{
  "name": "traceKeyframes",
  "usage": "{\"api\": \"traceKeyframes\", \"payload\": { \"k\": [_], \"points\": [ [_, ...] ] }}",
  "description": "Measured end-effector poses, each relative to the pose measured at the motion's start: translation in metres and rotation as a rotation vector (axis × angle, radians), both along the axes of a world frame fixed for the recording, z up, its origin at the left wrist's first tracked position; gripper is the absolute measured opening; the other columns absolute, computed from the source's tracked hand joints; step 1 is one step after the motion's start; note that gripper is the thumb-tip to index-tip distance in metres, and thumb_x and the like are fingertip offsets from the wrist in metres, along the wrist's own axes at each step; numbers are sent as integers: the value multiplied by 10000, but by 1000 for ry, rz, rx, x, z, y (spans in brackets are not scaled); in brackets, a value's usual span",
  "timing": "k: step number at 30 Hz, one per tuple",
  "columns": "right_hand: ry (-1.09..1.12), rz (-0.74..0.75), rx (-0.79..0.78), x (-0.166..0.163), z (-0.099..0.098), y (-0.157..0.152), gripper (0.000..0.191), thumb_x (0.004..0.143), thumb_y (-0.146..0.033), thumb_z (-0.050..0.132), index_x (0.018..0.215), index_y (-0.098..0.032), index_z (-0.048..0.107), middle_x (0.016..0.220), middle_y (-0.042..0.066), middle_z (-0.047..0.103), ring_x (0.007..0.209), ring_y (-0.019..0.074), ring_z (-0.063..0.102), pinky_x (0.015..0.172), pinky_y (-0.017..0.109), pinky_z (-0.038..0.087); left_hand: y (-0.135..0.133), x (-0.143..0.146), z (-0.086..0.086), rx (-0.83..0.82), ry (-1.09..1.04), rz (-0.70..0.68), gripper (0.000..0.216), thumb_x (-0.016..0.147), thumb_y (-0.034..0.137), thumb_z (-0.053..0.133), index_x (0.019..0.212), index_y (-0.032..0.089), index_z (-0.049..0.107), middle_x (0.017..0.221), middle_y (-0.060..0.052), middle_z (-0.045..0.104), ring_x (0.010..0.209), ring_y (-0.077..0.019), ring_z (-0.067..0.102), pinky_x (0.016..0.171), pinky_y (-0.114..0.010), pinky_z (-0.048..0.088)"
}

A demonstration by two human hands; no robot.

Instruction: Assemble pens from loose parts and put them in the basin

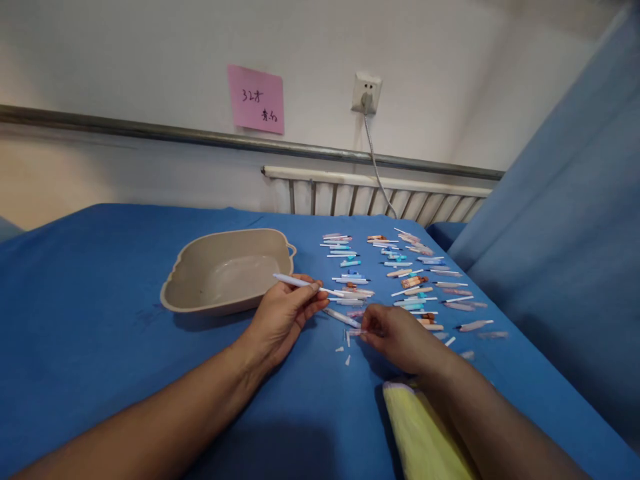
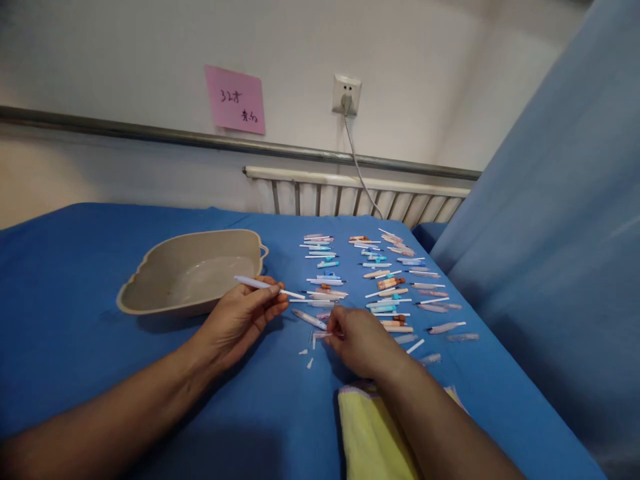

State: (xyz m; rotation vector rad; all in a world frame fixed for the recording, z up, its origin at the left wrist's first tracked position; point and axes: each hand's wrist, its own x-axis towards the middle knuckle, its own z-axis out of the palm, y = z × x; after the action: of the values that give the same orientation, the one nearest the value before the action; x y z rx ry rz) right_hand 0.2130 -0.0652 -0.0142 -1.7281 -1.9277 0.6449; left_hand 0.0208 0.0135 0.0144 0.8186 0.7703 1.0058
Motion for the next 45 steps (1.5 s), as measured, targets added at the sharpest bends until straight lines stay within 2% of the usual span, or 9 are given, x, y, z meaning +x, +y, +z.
{"api": "traceKeyframes", "payload": {
  "k": [7, 12, 17, 23, 32, 39, 45],
  "points": [
    [-128, -5, -46, 0, 11, -1, 51, 779, -249, 612, 785, -207, 641, 741, 16, 670, 657, 153, 561, 575, 242, 318, 0, -1, -3, -23, -4, 10, 186, 717, 36, 673, 826, 140, 564, 737, -18, 647, 632, -102, 647, 635, -208, 580],
    [-181, -42, -20, 5, 9, 1, 48, 779, -222, 600, 807, -201, 633, 799, 28, 665, 699, 162, 567, 587, 244, 318, 1, -1, -1, -13, -7, 15, 174, 730, 28, 656, 828, 137, 561, 734, -21, 638, 624, -103, 646, 628, -213, 582],
    [-298, -66, -10, 13, 4, 5, 167, 761, -208, 613, 925, -206, 645, 911, 49, 656, 797, 187, 588, 664, 258, 345, 1, -2, 1, -2, 9, 21, 136, 762, 28, 622, 826, 129, 557, 752, -28, 632, 631, -98, 643, 634, -209, 581],
    [-345, -44, -51, 16, 1, 10, 92, 788, -216, 587, 854, -208, 652, 873, 59, 679, 813, 201, 598, 664, 265, 343, 1, -2, -1, -6, 4, 18, 156, 752, 24, 632, 834, 133, 555, 752, -28, 636, 627, -97, 640, 627, -205, 579],
    [-218, 27, -90, 21, -3, 11, 137, 830, -234, 528, 856, -203, 659, 852, 45, 697, 789, 176, 604, 658, 242, 355, 2, -1, -5, 6, 10, 7, 146, 752, 36, 635, 825, 132, 552, 743, -25, 637, 629, -98, 637, 627, -206, 577],
    [-150, 61, -75, 22, -8, 11, 92, 802, -236, 564, 826, -214, 650, 780, 15, 681, 707, 159, 586, 604, 233, 354, -3, 2, -7, -9, 25, 1, 143, 755, 35, 632, 823, 132, 553, 726, -21, 626, 620, -95, 634, 621, -199, 574],
    [-110, 131, 6, 16, -1, 8, 96, 767, -111, 554, 758, -190, 607, 755, 10, 640, 686, 141, 558, 614, 224, 368, -5, 5, -16, -46, 31, -22, 152, 745, 36, 642, 823, 132, 553, 744, -26, 627, 634, -100, 639, 632, -206, 577]
  ]
}}
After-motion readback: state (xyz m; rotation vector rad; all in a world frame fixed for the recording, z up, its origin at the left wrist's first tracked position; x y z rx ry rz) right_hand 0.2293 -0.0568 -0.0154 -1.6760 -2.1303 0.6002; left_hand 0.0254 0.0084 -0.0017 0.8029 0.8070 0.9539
